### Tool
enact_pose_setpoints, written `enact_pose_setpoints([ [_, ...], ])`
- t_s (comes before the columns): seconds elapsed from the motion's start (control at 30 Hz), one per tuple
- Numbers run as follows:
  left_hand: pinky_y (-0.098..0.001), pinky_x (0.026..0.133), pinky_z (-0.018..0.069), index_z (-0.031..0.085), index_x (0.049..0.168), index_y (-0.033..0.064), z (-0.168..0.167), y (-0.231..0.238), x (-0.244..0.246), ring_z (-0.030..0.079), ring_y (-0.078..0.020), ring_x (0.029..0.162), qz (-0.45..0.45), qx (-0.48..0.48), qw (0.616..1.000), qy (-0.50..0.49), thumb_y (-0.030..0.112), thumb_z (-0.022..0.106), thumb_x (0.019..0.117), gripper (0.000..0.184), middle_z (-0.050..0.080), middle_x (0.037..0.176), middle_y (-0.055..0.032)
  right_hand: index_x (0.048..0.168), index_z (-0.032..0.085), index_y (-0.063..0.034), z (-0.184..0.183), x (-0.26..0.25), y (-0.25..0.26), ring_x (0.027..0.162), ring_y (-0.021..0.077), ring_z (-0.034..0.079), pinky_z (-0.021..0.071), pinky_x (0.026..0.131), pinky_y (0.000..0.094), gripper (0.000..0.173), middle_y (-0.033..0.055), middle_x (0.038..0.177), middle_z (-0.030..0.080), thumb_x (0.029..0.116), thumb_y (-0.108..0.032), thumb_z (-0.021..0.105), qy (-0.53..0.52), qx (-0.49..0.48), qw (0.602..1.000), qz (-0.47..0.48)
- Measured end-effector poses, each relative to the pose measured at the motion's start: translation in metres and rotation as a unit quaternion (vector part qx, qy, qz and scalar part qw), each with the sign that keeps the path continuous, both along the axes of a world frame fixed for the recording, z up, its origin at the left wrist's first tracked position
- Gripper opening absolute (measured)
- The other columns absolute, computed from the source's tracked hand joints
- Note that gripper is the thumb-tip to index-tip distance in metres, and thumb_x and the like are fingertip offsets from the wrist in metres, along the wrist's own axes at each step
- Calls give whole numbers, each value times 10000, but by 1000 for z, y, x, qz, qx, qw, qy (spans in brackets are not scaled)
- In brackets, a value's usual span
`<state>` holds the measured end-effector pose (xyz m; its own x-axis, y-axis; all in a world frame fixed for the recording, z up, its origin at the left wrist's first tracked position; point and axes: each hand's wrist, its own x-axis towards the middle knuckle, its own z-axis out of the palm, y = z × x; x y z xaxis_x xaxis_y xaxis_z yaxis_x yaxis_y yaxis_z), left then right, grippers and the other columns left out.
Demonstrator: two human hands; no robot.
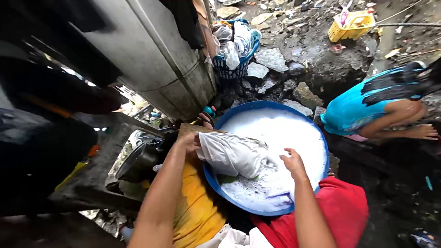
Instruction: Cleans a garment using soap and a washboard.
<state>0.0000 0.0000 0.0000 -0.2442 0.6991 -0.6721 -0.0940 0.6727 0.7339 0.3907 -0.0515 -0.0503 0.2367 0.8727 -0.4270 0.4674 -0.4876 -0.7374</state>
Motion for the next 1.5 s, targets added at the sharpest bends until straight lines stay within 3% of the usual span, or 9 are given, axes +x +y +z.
enact_pose_setpoints([
  [0.1,-452,991,486,464,1479,58,30,-13,-43,615,-269,1207,-43,43,991,117,330,386,1115,461,610,1382,-162,1433,540,11,-3,2,1,1340,434,516,427,1087,576,464,306,1478,494,1001,-129,639,0,19,1000,-18],
  [0.23,-441,988,475,486,1468,65,56,-56,-111,613,-247,1190,55,69,978,186,313,401,1116,439,612,1382,-143,1426,535,35,-13,-8,-3,1322,423,533,432,1070,573,447,305,1457,519,1018,-132,607,-4,28,1000,12],
  [0.47,-515,1046,433,465,1479,15,19,-150,-184,559,-337,1269,87,1,976,200,291,420,1117,458,568,1423,-211,1397,551,63,-33,-40,-21,1275,459,552,426,1045,621,423,332,1396,555,1029,-139,603,-43,-8,990,131],
  [0.7,-569,1043,466,592,1345,-31,-60,-207,-197,609,-406,1205,3,-70,967,245,203,541,1071,364,621,1313,-271,1399,535,85,-52,-47,-32,1263,469,558,411,1047,631,423,346,1349,583,1038,-127,594,-76,-69,972,212],
  [0.93,-684,1048,425,452,1541,135,-103,-154,-170,547,-509,1279,-8,-26,919,394,245,658,1006,584,560,1401,-301,1393,545,78,-63,-51,-33,1259,466,574,429,1064,611,421,340,1354,586,1035,-135,607,-88,-104,958,251],
  [1.03,-746,1026,397,472,1528,140,-100,-135,-159,487,-560,1319,-62,-68,903,420,279,646,1015,559,504,1459,-316,1397,555,54,-57,-52,-35,1282,448,569,429,1090,591,435,319,1373,583,1029,-169,618,-99,-116,951,270],
  [1.13,-701,1045,419,524,1446,45,-99,-130,-152,504,-538,1318,-78,-103,885,447,225,594,1037,453,533,1414,-332,1423,548,31,-44,-49,-33,1323,441,546,404,1122,586,459,305,1409,568,1038,-210,611,-108,-122,949,269],
  [1.33,-627,1121,383,415,1495,-49,-92,-154,-143,471,-516,1369,-58,-145,879,450,198,498,1069,500,487,1444,-371,1436,531,25,-25,-40,-28,1343,425,534,399,1130,564,456,294,1435,552,1046,-201,598,-83,-81,968,224],
  [1.5,-644,1092,400,530,1380,-84,-58,-189,-133,539,-492,1304,10,-80,882,464,258,620,1012,510,576,1347,-349,1421,555,10,-7,-39,-26,1334,438,531,400,1119,586,451,291,1420,561,1036,-216,614,-63,-32,976,207],
])
